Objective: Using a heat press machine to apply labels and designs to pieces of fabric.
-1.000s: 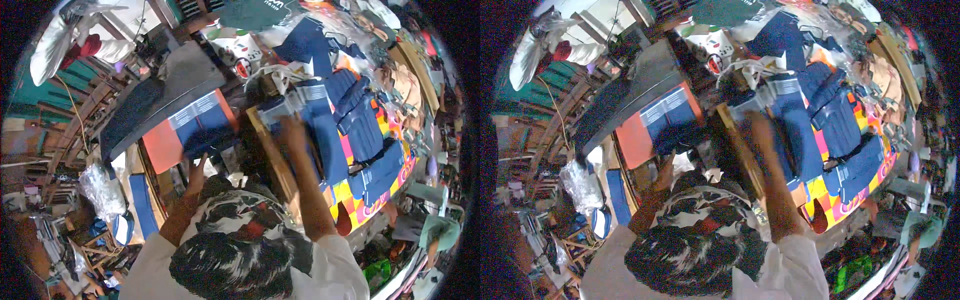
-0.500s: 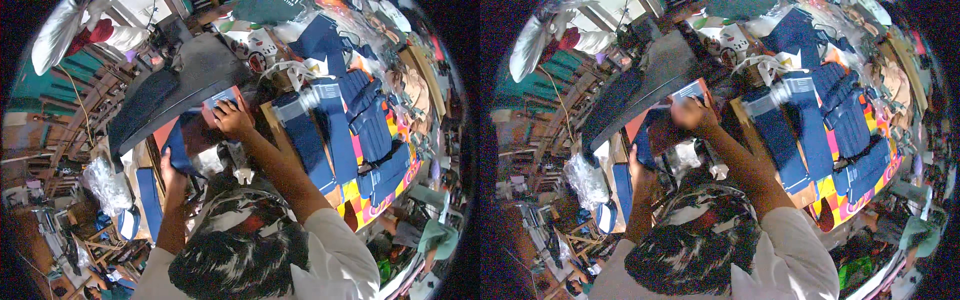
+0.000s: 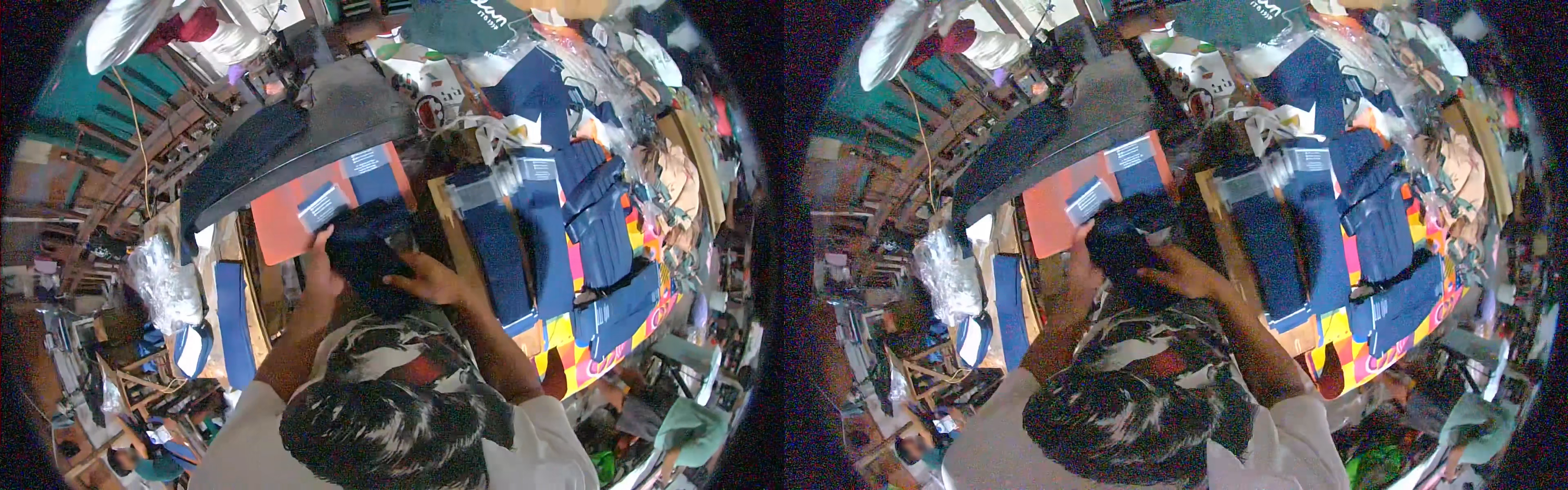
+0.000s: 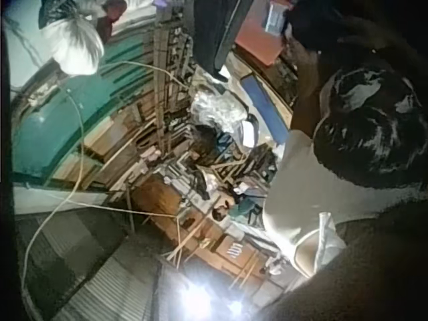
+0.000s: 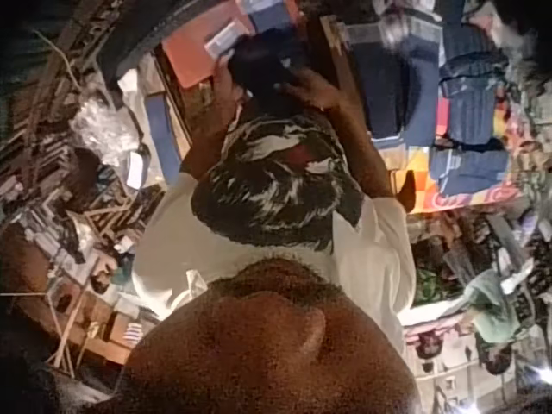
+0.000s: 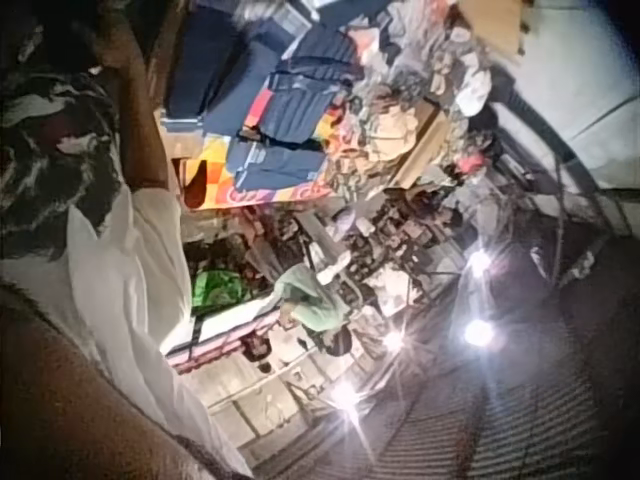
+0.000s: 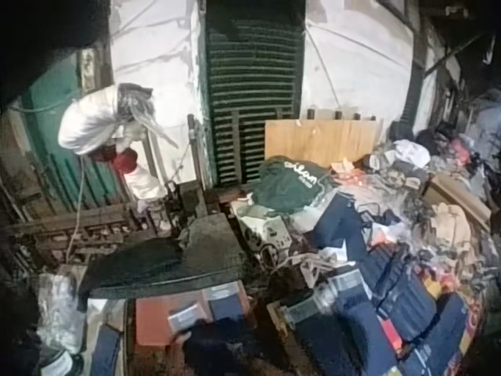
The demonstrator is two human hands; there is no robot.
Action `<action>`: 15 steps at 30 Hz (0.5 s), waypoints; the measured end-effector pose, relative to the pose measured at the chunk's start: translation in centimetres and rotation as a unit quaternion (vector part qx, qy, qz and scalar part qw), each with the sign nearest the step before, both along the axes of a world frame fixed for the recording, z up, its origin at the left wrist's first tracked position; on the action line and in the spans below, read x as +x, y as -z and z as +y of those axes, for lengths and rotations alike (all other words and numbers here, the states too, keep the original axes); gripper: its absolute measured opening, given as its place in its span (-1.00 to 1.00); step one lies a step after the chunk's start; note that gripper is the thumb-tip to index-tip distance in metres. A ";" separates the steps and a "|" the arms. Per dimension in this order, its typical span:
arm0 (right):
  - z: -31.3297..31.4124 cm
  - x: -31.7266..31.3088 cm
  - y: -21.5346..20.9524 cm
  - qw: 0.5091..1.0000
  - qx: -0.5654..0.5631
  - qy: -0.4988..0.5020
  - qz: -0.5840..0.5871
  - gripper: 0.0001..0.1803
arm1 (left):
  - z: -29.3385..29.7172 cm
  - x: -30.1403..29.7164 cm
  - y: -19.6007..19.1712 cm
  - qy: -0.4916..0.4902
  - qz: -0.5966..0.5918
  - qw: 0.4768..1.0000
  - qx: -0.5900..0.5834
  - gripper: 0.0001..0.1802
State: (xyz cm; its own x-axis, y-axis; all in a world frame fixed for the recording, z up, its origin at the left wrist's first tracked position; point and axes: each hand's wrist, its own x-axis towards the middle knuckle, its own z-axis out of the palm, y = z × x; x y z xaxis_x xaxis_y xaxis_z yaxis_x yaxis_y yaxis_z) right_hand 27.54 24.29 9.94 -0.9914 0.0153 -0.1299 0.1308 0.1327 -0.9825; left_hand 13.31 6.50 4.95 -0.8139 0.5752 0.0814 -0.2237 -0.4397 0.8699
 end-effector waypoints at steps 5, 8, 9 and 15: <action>1.2 1.1 1.3 0.995 0.054 0.044 -0.065 -0.60 | 4.5 -5.0 -4.3 0.008 -0.310 0.947 -0.090 -0.68; 1.6 0.6 -0.9 0.995 0.029 0.085 -0.054 -0.61 | 7.1 -4.8 -4.6 -0.010 -0.214 0.971 -0.101 -0.70; 1.5 0.5 -0.6 0.988 0.094 0.124 0.012 -0.60 | 6.1 -6.1 -0.7 0.022 -0.261 0.954 -0.144 -0.77; 2.3 2.5 7.5 0.977 0.134 0.160 -0.046 -0.50 | 2.7 1.4 7.2 0.133 -0.262 0.926 -0.237 -0.61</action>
